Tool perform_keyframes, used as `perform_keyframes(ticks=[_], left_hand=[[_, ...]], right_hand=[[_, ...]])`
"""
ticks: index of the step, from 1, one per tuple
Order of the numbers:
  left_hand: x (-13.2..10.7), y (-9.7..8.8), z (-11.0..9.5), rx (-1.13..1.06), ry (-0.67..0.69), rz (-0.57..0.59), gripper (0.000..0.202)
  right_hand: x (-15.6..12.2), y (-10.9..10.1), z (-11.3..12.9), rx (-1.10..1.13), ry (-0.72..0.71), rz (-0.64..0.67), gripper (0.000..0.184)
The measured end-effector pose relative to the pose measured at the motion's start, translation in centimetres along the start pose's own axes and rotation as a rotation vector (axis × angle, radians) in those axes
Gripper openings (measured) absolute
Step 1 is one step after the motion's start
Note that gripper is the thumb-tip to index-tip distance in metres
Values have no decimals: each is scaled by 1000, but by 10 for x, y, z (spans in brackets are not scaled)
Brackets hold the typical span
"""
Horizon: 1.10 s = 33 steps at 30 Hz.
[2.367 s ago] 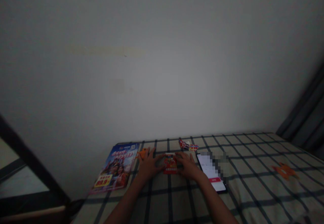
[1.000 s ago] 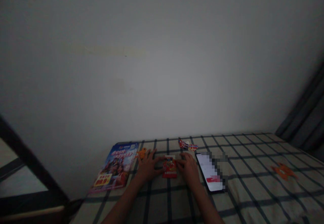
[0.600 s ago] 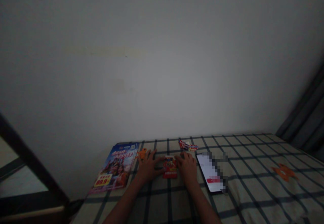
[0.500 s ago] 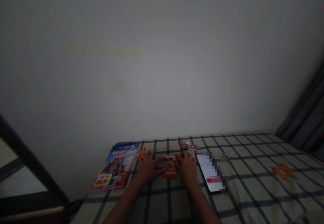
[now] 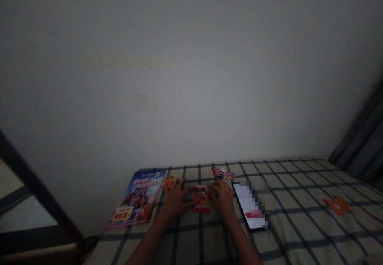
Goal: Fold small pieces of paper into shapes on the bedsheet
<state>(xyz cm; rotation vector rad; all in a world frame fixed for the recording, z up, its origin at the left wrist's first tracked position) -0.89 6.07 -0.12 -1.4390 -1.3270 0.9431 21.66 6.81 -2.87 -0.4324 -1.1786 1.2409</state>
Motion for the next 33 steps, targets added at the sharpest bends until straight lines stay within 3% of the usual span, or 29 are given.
perform_keyframes(ticks=[9,22,33], left_hand=[[0,0,0,9,-10,-3,62],[-2,-7,-2,13,-42,40,66],[1,-2,1,-40,-23,-2,66]], right_hand=[[0,2,0,19,30,-41,22],[0,-21,4,73,-59,284,43],[-7,-20,-2,114,-120,378,68]])
Point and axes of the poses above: each hand's wrist, its own x-axis towards the middle knuckle, its own y-axis out of the palm, z = x × y, the point moved 4 cm from there along x, towards the middle knuckle, and after that the axes turned 6 degrees about -y, right-handed, at the moved point
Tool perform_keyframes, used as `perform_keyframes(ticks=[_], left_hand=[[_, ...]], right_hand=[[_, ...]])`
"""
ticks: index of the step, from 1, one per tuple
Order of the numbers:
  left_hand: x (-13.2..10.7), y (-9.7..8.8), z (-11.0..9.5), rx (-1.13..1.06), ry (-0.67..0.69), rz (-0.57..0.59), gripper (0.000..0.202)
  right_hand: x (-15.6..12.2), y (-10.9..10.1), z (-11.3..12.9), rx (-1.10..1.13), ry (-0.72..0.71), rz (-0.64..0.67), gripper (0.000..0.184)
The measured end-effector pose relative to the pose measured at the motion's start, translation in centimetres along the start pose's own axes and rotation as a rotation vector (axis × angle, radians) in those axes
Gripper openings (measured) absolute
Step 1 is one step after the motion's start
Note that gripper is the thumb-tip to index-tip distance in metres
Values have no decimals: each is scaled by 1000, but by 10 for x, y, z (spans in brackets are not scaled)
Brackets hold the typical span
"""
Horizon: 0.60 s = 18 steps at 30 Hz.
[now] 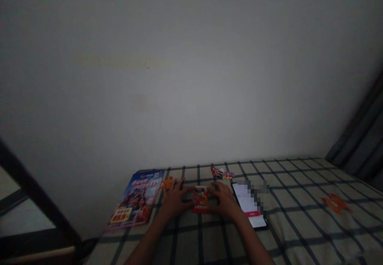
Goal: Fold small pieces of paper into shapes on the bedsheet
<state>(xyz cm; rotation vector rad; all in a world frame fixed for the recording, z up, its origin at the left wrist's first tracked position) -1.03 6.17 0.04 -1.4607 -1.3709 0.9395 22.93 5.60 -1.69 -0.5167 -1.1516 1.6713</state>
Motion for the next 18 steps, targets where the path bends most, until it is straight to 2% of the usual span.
perform_keyframes(ticks=[4,18], left_hand=[[0,0,0,2,-5,-5,66],[-5,-4,-3,50,8,18,66]], right_hand=[[-5,-1,0,2,-10,20,78],[-9,-3,4,-11,-4,43,87]])
Point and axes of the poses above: each hand's wrist, its own x-axis towards the middle knuckle, its own y-axis out of the palm, z = x × y, the point moved 4 cm from there along x, towards the middle knuckle, and after that the axes turned 6 degrees about -y, right-handed, at the moved point
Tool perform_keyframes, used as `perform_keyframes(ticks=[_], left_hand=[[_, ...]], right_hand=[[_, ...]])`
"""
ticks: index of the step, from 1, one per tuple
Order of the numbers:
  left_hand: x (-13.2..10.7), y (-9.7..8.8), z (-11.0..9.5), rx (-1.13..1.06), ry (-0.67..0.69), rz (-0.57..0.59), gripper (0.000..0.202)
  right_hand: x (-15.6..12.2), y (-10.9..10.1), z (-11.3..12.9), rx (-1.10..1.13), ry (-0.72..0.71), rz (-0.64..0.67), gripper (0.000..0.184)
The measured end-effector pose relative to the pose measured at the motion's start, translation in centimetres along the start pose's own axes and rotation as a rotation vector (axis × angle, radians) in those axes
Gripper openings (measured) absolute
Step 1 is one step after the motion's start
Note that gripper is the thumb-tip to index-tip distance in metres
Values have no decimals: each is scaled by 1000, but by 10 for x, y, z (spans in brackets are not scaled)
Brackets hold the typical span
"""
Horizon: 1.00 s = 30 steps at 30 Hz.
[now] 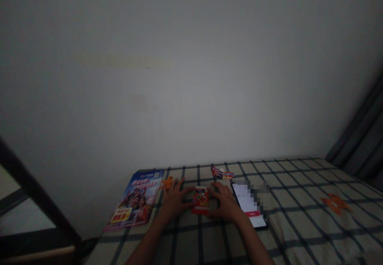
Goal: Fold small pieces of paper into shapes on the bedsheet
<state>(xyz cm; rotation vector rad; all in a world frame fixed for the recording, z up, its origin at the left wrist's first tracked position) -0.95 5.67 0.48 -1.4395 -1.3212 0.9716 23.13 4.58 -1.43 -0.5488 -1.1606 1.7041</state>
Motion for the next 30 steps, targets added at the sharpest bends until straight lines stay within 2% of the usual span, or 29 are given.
perform_keyframes(ticks=[6,10,15,18,22,30], left_hand=[[-2,2,-2,-3,38,-42,62],[-4,2,-4,16,30,-25,53],[-5,0,-4,9,41,-23,52],[-5,1,-3,-5,61,-10,59],[-5,1,-2,-16,72,23,67],[-1,5,0,-22,98,45,69]], right_hand=[[1,3,-4,-3,5,-8,88],[2,4,-6,33,5,-58,84],[4,9,-15,133,4,-201,32],[7,13,-19,142,7,-260,21],[10,15,-14,107,30,-275,17],[14,16,-3,10,66,-264,16]])
Point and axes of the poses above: each hand's wrist, its own x-axis towards the middle knuckle, its own y-axis out of the palm, z = x × y, the point moved 4 cm from there along x, towards the middle knuckle, and after that the axes turned 6 degrees about -y, right-handed, at the moved point
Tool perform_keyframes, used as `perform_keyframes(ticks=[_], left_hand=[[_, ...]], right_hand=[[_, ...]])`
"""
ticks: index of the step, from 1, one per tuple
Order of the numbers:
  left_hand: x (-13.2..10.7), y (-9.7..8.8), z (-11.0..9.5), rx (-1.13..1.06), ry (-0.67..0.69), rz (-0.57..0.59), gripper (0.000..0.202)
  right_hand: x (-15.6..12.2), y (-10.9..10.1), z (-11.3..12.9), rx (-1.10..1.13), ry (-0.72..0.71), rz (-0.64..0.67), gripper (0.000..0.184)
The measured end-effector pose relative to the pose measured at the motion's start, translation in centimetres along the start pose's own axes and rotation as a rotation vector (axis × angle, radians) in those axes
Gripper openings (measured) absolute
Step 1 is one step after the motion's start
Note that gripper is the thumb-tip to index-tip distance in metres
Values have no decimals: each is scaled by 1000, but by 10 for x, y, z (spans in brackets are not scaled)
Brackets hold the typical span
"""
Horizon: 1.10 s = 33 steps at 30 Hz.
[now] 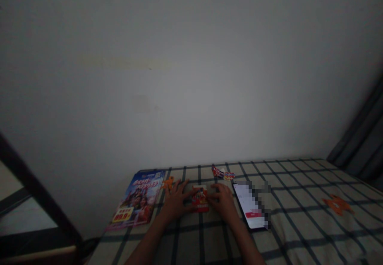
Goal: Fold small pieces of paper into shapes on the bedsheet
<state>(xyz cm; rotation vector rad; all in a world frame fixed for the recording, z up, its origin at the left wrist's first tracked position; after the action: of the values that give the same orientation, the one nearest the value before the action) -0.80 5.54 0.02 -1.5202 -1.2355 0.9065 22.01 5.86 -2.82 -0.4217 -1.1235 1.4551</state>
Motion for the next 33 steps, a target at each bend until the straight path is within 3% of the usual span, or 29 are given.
perform_keyframes(ticks=[18,24,33], left_hand=[[4,4,3,51,-4,38,72],[6,7,5,51,-2,28,73],[5,10,6,56,18,-5,71]], right_hand=[[21,-1,16,-248,153,-90,20],[18,1,25,-308,143,-124,28],[14,6,13,-202,84,-134,28]])
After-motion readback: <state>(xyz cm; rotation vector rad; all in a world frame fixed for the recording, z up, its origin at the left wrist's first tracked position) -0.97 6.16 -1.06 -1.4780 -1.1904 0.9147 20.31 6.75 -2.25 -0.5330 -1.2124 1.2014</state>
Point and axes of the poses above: each hand's wrist, its own x-axis towards the middle knuckle, its own y-axis out of the palm, z = x × y, the point moved 4 cm from there along x, towards the middle knuckle, and after that the axes turned 6 degrees about -y, right-handed, at the moved point
